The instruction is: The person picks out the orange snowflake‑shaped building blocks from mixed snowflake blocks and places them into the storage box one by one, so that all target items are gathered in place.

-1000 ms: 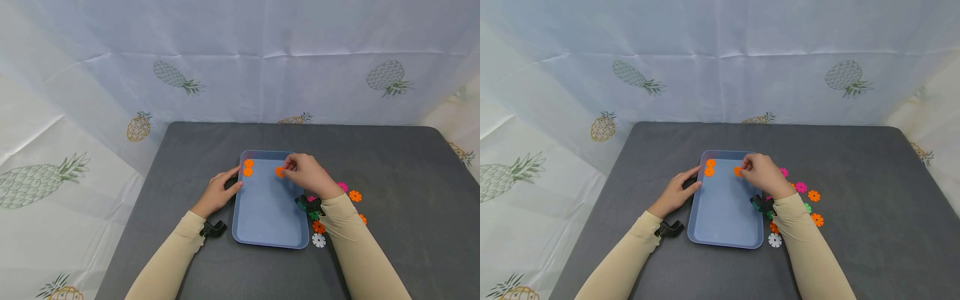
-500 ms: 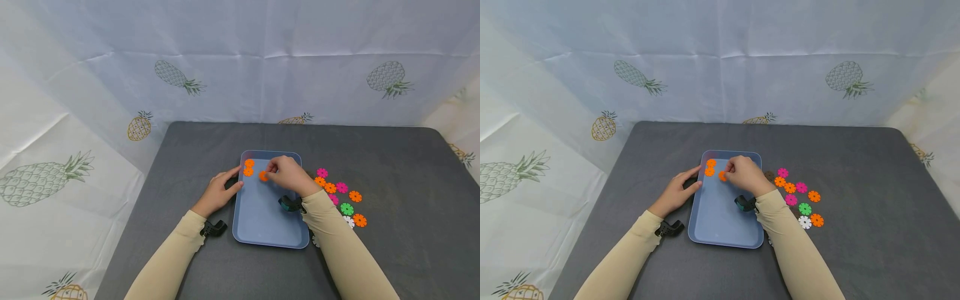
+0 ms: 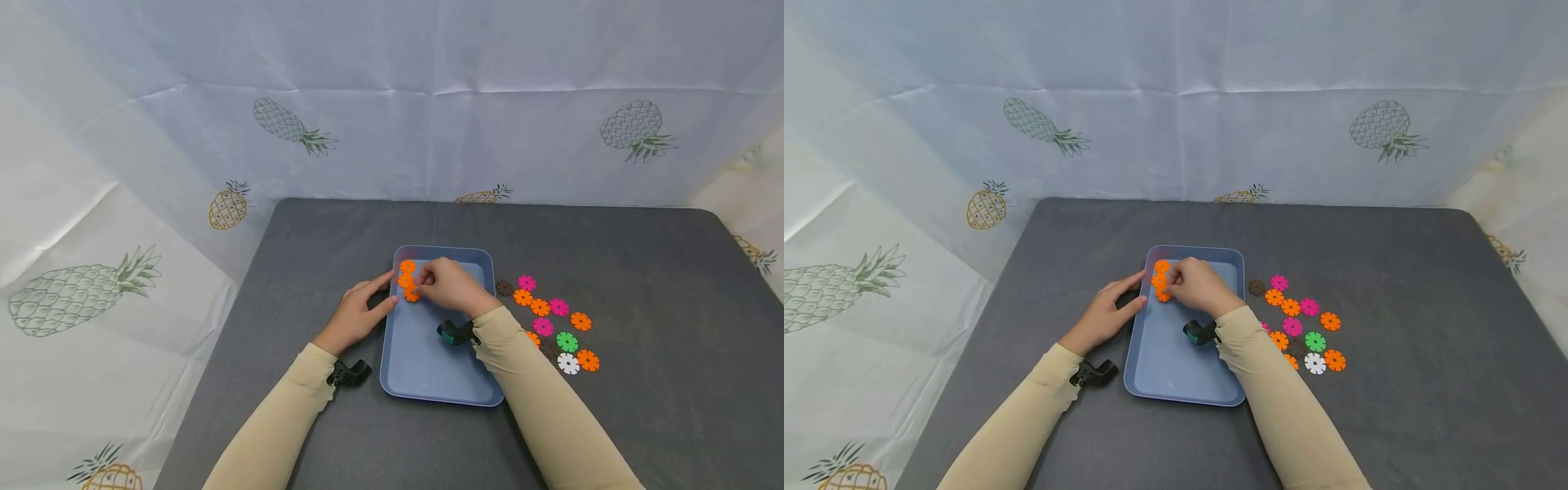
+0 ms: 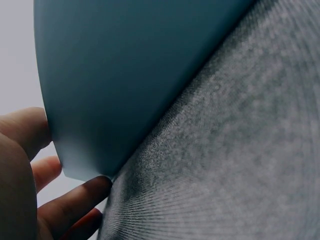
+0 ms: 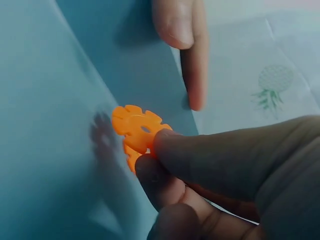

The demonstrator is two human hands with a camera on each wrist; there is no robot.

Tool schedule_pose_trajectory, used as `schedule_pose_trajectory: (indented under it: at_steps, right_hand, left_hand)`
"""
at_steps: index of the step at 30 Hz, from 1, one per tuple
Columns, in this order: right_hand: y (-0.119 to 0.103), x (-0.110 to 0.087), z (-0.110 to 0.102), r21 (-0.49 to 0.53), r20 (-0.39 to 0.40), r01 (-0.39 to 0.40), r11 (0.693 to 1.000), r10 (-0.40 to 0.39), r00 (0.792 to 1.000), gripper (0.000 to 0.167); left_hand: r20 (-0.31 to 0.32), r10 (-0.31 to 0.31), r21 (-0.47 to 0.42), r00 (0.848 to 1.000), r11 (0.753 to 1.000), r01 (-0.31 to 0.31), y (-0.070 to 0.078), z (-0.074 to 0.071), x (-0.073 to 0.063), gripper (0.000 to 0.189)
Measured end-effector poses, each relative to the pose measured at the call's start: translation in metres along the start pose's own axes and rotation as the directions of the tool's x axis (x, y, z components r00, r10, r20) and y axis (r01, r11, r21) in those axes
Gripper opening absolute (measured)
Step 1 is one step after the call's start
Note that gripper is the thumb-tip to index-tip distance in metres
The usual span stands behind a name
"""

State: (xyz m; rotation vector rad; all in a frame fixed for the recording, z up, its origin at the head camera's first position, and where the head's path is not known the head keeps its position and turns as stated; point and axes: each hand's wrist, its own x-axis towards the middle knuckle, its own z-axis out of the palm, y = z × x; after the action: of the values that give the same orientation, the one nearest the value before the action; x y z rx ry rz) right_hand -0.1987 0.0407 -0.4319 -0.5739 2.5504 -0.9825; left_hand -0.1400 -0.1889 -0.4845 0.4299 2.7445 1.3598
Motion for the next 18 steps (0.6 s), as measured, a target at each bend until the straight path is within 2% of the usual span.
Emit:
schedule_pose_trajectory:
  at_steps: [9, 18]
  right_hand:
    - [0.002, 0.004, 0.006, 0.053, 0.023, 0.005, 0.999, -0.007, 1.0, 0.012]
    - [0.003, 0.006, 0.012, 0.033, -0.013, -0.007, 0.999, 0.008, 1.0, 0.014]
  left_hand:
    - [-0.008, 0.014, 0.004, 1.0, 1.0, -0.014, 0.004, -0.002, -0.001, 0.06]
    - [-0.009, 0.008, 0.004, 1.0, 1.0, -0.008, 0.001, -0.001, 0.0, 0.059]
